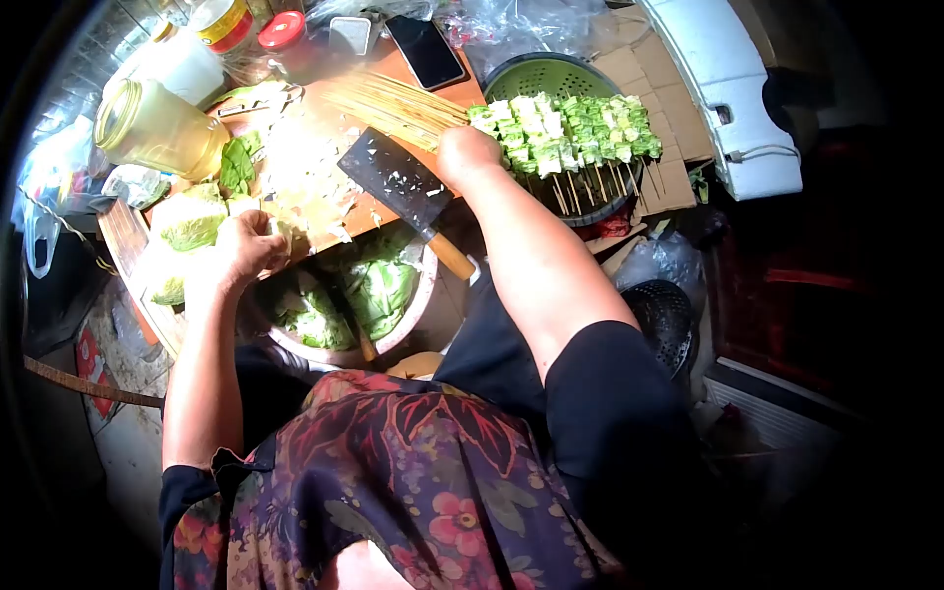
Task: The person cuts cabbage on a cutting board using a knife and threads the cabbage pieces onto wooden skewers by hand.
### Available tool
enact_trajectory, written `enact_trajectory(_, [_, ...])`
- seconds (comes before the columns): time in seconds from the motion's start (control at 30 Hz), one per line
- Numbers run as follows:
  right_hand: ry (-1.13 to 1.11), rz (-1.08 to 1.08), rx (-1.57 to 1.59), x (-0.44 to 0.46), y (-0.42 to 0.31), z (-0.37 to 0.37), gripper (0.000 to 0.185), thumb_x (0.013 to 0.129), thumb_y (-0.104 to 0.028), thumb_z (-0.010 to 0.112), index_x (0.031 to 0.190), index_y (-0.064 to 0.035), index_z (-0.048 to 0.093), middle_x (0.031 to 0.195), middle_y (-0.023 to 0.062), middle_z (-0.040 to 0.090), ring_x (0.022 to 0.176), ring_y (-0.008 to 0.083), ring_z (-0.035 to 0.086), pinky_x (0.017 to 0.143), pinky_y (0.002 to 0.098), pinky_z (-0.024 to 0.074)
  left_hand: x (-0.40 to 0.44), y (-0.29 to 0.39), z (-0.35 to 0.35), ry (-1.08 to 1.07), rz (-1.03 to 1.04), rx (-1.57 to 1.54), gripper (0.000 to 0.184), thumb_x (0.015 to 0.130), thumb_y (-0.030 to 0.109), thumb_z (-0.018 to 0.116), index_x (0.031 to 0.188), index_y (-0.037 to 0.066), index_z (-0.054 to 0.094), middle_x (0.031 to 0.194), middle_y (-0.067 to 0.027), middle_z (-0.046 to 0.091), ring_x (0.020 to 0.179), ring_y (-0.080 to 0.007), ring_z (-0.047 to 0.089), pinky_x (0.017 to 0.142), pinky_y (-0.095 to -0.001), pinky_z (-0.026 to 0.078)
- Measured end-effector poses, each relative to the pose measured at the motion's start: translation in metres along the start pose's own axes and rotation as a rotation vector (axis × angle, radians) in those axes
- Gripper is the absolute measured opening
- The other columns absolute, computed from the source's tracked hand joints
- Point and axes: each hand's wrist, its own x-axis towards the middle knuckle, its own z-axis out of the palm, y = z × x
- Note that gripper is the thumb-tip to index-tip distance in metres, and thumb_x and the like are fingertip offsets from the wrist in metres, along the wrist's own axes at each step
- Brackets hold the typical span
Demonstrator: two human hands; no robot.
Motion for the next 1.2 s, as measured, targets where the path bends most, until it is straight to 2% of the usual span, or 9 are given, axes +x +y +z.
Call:
enact_trajectory(0.03, [-0.001, 0.000, -0.002, -0.001, -0.002, 0.000, 0.011, 0.080, -0.022, 0.064, 0.084, -0.0158, 0.072, 0.090, 0.0115, 0.070, 0.087, 0.0292, 0.067, 0.079, 0.0391, 0.0525, 0.002, 0.000, 0.001, 0.008, 0.070, -0.165, 0.018, 0.080, 0.010, 0.063, 0.094, -0.002, 0.060, 0.075, -0.0069, 0.064, 0.058, -0.0146, 0.059, 0.055, -0.0249, 0.049])
enact_trajectory(0.07, [0.001, 0.000, -0.034, -0.001, -0.003, -0.001, 0.012, 0.080, -0.021, 0.063, 0.084, -0.0139, 0.072, 0.090, 0.0128, 0.070, 0.087, 0.0301, 0.067, 0.079, 0.0392, 0.0526, 0.002, -0.001, 0.000, -0.139, 0.078, -0.392, 0.022, 0.083, 0.007, 0.062, 0.101, -0.003, 0.057, 0.083, -0.0077, 0.064, 0.064, -0.0151, 0.061, 0.058, -0.0235, 0.050])
enact_trajectory(0.37, [-0.029, -0.084, -0.094, 0.002, -0.011, -0.008, 0.019, 0.079, -0.017, 0.059, 0.090, -0.0054, 0.071, 0.094, 0.0180, 0.068, 0.090, 0.0320, 0.067, 0.081, 0.0399, 0.0524, -0.025, 0.037, -0.008, -0.092, 0.029, -1.087, 0.045, 0.088, 0.009, 0.060, 0.131, 0.003, 0.047, 0.094, -0.0083, 0.062, 0.082, -0.0202, 0.066, 0.071, -0.0284, 0.055])
enact_trajectory(0.43, [-0.034, -0.098, -0.055, -0.003, -0.018, -0.020, 0.021, 0.079, -0.017, 0.058, 0.091, -0.0052, 0.070, 0.096, 0.0190, 0.068, 0.091, 0.0323, 0.066, 0.082, 0.0403, 0.0520, -0.018, 0.030, -0.006, -0.061, 0.013, -1.181, 0.048, 0.085, 0.009, 0.065, 0.128, -0.001, 0.047, 0.098, -0.0122, 0.062, 0.080, -0.0217, 0.066, 0.074, -0.0330, 0.056])
enact_trajectory(0.53, [0.023, -0.027, 0.023, -0.008, -0.030, -0.045, 0.033, 0.076, -0.029, 0.060, 0.096, -0.0048, 0.071, 0.099, 0.0164, 0.069, 0.096, 0.0306, 0.066, 0.085, 0.0386, 0.0520, -0.017, 0.032, -0.010, 0.029, 0.023, -1.356, 0.034, 0.085, 0.004, 0.065, 0.115, -0.002, 0.051, 0.097, -0.0129, 0.062, 0.084, -0.0255, 0.067, 0.075, -0.0343, 0.057])
enact_trajectory(0.63, [-0.009, -0.167, 0.340, -0.034, -0.046, -0.072, 0.021, 0.072, -0.026, 0.060, 0.078, -0.0069, 0.067, 0.080, 0.0182, 0.067, 0.076, 0.0313, 0.066, 0.070, 0.0387, 0.0508, -0.002, 0.016, -0.013, 0.064, 0.100, -1.483, 0.036, 0.085, 0.006, 0.067, 0.118, 0.002, 0.052, 0.098, -0.0117, 0.064, 0.087, -0.0263, 0.067, 0.077, -0.0324, 0.058])
enact_trajectory(0.73, [-0.032, -0.434, 0.732, -0.074, -0.070, -0.084, 0.011, 0.074, -0.015, 0.058, 0.070, -0.0043, 0.056, 0.059, 0.0044, 0.053, 0.058, 0.0090, 0.049, 0.054, 0.0275, 0.0412, 0.001, 0.014, -0.021, 0.133, 0.109, -1.610, 0.030, 0.085, 0.004, 0.066, 0.113, -0.001, 0.054, 0.100, -0.0139, 0.065, 0.093, -0.0277, 0.067, 0.080, -0.0331, 0.059])
enact_trajectory(0.83, [0.021, -0.559, 0.832, -0.102, -0.085, -0.080, 0.009, 0.074, -0.011, 0.058, 0.071, -0.0043, 0.053, 0.057, 0.0020, 0.046, 0.054, 0.0085, 0.043, 0.052, 0.0271, 0.0390, 0.002, 0.017, -0.027, 0.184, 0.077, -1.691, 0.030, 0.085, 0.004, 0.066, 0.113, -0.003, 0.055, 0.101, -0.0151, 0.065, 0.096, -0.0279, 0.066, 0.083, -0.0329, 0.058])
enact_trajectory(1.2, [0.006, -0.583, 0.827, -0.114, -0.096, -0.076, 0.007, 0.074, -0.009, 0.058, 0.074, -0.0030, 0.054, 0.058, 0.0046, 0.051, 0.053, 0.0092, 0.046, 0.052, 0.0271, 0.0410, 0.004, 0.014, -0.032, 0.208, 0.106, -1.658, 0.029, 0.088, 0.005, 0.062, 0.116, -0.001, 0.056, 0.105, -0.0154, 0.066, 0.097, -0.0253, 0.066, 0.082, -0.0292, 0.057])
